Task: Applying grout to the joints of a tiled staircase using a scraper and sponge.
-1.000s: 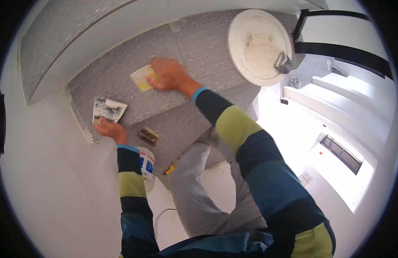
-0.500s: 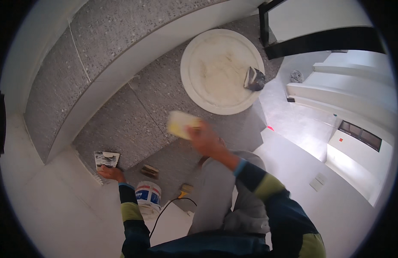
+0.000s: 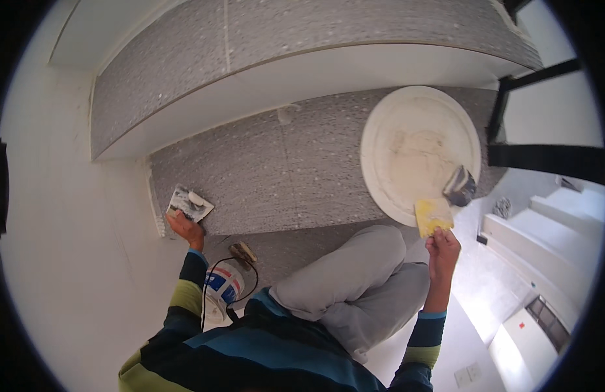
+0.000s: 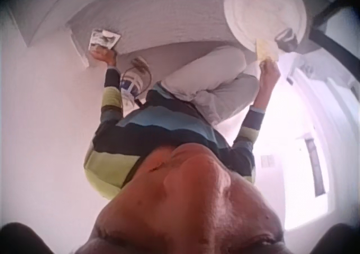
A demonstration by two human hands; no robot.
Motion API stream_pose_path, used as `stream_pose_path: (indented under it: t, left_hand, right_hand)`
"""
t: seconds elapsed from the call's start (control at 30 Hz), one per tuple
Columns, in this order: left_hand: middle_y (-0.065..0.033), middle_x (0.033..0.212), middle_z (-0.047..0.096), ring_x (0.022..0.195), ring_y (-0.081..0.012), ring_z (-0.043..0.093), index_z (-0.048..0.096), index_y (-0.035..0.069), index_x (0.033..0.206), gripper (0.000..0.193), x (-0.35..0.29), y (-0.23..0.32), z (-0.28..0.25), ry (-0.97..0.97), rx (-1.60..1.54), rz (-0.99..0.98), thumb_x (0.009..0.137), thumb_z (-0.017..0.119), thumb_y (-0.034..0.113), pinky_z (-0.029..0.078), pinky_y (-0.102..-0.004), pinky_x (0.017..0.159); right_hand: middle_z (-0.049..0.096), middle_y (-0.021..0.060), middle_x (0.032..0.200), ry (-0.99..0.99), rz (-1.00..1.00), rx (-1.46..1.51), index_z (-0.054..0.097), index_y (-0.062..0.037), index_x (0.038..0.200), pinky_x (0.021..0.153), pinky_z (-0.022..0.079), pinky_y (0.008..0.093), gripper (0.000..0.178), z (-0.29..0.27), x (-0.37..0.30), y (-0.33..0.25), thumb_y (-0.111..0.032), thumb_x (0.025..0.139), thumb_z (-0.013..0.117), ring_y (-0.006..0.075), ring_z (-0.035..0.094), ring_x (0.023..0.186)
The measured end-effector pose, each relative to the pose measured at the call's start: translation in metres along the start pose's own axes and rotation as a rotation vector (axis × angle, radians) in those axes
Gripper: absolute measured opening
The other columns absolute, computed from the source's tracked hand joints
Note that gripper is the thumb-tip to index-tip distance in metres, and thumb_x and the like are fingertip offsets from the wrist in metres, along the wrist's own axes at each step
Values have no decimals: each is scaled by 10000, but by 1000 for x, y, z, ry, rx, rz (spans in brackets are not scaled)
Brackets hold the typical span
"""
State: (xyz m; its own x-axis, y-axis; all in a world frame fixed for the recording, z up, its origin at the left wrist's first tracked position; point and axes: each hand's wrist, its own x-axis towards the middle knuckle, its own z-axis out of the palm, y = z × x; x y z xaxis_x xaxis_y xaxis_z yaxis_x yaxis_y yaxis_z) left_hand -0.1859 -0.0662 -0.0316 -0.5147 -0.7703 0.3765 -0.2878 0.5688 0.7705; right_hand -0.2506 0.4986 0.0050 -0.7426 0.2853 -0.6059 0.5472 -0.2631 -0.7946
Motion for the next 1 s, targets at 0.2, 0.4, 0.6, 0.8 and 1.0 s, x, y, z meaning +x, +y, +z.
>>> stream_pose_path:
  t: [0.2,0.4,0.6,0.8,1.0]
  left_hand:
    - [-113,816,500,738,-194,464,455,-17,895,271,-7,1,5,-63,-52,3,861,435,251,382,-316,695]
    - [-309,1202,399,1164,-490,323,418,-74,1176,423,-4,-75,-31,-29,816,787,825,471,155,238,-557,975]
    - [-57,664,451,610,-147,413,436,13,795,165,7,4,3,-95,-178,64,850,447,168,350,-311,560]
    - [-25,664,447,612,-110,398,425,31,768,147,13,-1,-17,-115,-321,-64,846,457,152,354,-290,556]
    - [7,761,506,686,-80,446,495,21,875,132,26,-6,-26,-406,-557,-229,853,454,145,387,-260,613]
  right_hand:
    - [548,4,610,51,-117,-26,555,-64,755,425,374,175,168,-16,15,15,-195,855,583,45,469,473]
    - [514,3,637,4,-241,-68,546,-57,814,449,341,176,161,-15,45,38,-208,871,557,54,436,504]
    - [381,-14,563,229,-210,-159,463,-81,625,462,275,213,441,-28,28,7,-430,895,457,85,339,489]
    - [425,6,600,388,-829,-201,531,1,684,460,324,216,314,11,-6,1,-254,866,537,100,388,507]
    - [569,61,867,-129,-906,-611,567,2,1046,609,447,241,240,119,-34,17,-62,816,561,127,528,677]
